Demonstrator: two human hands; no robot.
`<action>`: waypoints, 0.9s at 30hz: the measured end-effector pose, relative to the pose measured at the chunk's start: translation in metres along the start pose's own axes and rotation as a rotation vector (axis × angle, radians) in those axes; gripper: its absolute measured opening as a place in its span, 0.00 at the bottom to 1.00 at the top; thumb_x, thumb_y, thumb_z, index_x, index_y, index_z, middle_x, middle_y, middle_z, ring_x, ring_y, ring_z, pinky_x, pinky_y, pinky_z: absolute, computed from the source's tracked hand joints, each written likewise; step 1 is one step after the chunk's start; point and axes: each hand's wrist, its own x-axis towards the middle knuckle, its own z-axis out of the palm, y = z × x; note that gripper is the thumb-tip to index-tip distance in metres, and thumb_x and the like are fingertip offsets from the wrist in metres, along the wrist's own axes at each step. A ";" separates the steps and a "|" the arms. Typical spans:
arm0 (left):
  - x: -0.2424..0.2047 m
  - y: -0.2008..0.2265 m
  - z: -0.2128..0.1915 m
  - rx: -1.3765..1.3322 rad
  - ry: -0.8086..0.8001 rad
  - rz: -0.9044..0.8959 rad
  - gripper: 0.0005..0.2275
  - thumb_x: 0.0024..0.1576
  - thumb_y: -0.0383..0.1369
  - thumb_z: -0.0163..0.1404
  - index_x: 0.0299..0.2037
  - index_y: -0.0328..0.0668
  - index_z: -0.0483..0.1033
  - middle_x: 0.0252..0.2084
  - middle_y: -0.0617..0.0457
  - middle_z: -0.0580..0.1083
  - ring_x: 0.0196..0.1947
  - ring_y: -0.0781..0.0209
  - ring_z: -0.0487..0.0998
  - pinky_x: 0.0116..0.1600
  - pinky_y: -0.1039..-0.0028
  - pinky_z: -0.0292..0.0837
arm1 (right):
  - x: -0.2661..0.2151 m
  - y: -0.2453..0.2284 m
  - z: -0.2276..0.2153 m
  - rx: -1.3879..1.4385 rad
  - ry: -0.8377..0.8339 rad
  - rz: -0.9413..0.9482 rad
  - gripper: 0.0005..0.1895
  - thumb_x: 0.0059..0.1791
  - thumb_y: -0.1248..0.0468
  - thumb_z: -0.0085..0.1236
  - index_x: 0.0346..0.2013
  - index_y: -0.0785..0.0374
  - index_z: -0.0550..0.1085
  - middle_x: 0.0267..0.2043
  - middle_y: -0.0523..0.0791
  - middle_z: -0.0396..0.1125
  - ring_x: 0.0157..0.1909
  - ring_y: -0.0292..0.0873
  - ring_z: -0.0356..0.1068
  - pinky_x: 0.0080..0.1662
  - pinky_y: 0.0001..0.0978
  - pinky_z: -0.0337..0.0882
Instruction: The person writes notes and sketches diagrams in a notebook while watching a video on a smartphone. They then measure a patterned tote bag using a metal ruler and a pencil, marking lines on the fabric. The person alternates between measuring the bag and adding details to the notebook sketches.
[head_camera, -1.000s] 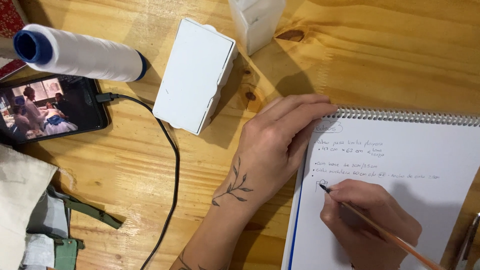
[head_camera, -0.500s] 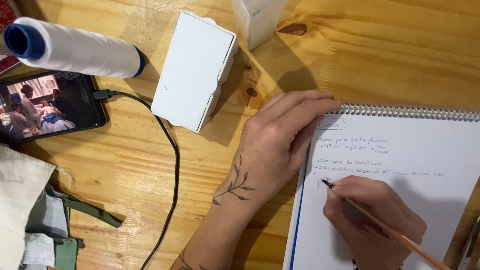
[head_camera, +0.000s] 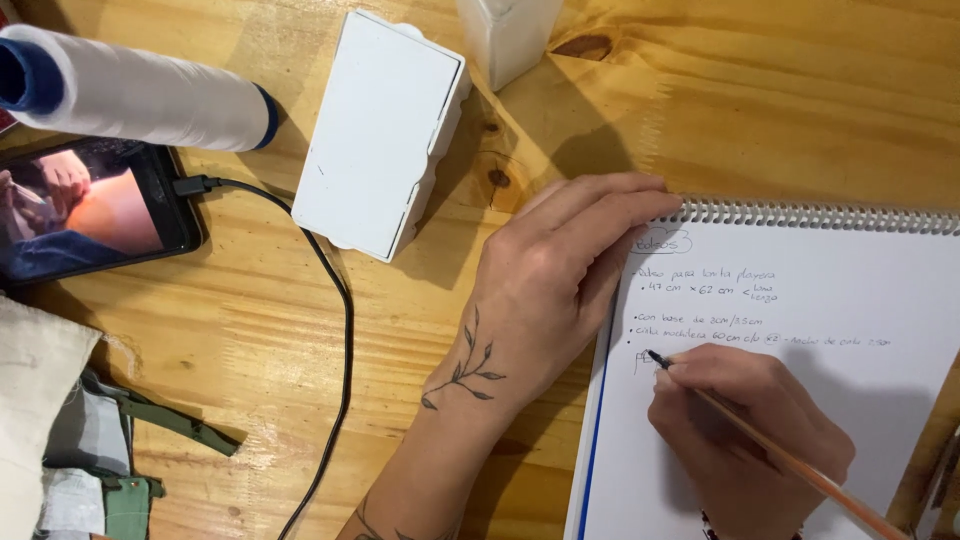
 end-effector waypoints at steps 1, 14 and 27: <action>0.000 0.000 0.000 0.000 0.001 0.000 0.08 0.68 0.24 0.49 0.55 0.41 0.75 0.55 0.47 0.78 0.56 0.50 0.82 0.62 0.65 0.80 | 0.000 0.000 0.000 0.000 -0.001 0.000 0.08 0.46 0.79 0.64 0.33 0.67 0.75 0.35 0.50 0.73 0.35 0.40 0.73 0.45 0.27 0.74; 0.001 0.000 -0.001 -0.037 -0.006 0.000 0.08 0.67 0.22 0.49 0.55 0.38 0.75 0.55 0.45 0.77 0.57 0.49 0.81 0.63 0.65 0.79 | 0.001 0.002 0.000 -0.056 -0.004 -0.044 0.09 0.45 0.81 0.63 0.32 0.68 0.75 0.34 0.50 0.72 0.35 0.42 0.72 0.47 0.30 0.75; 0.000 0.000 -0.002 -0.053 -0.014 -0.018 0.09 0.68 0.22 0.47 0.55 0.39 0.74 0.56 0.45 0.77 0.58 0.48 0.81 0.65 0.65 0.78 | 0.002 0.003 -0.002 -0.047 -0.019 -0.041 0.08 0.45 0.80 0.63 0.31 0.68 0.74 0.33 0.50 0.70 0.33 0.41 0.68 0.45 0.28 0.71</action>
